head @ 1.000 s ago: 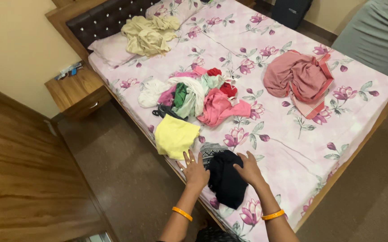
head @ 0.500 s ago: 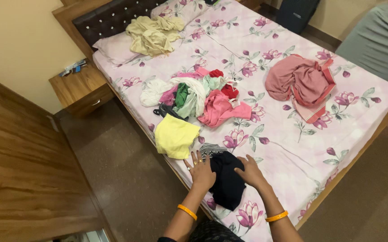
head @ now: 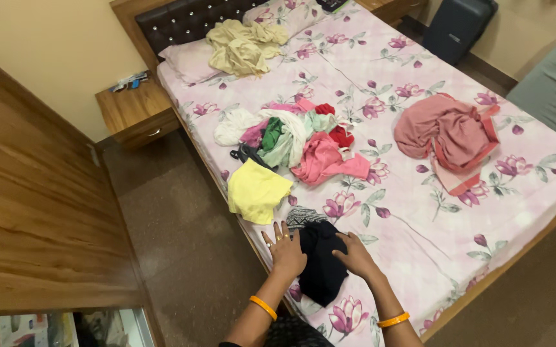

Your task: The person folds various garments on a bed and places them into a wardrobe. They handle a yellow cloth, a black top, and a dark blue patterned cloth, folding each item and arranging them on shelves lined with newspaper.

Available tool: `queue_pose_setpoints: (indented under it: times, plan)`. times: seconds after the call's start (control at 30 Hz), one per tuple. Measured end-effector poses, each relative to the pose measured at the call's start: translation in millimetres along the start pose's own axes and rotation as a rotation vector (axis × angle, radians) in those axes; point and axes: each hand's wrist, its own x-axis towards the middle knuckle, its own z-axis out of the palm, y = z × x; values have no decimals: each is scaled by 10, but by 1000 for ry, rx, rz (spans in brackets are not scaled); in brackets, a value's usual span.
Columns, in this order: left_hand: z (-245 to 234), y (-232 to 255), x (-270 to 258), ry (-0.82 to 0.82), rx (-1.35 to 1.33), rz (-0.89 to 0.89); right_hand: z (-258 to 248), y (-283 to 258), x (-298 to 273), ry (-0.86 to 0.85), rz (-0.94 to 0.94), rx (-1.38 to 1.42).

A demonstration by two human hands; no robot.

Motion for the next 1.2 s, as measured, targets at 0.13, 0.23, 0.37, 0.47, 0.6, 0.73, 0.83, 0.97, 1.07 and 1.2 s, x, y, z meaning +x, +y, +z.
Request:
queue_pose_setpoints:
  times: [0.13,0.23,0.37,0.47,0.6,0.73,0.83,0.97,1.07,1.2]
  plan:
    - [41,-102,199,21,28,-10,164,122,238,8,-24,28]
    - [11,-236,414,38,57,-12,259,79,537,27,-53,70]
    - [-18,-472,592,86,52,-5,447,-33,820,-11,-60,192]
    - [-127,-649,745,73,46,-26,578,-187,1142,-56,50,309]
    - [-186,-902,887,169,15,2,815,-393,1544,-131,212,592]
    - [-85,-1163,1018,275,-42,21,1096,-470,1920,-171,317,657]
    - [21,-1331,1072,295,-49,40,1415,-371,2189,-194,465,880]
    - [122,-1470,1171,305,-54,107,1659,-283,2442,-203,627,1238]
    - [186,-1542,1170,353,-101,148,1870,-287,2582,-175,738,1328]
    - [211,-1610,1158,306,-105,110,2054,-345,2751,-152,797,1421]
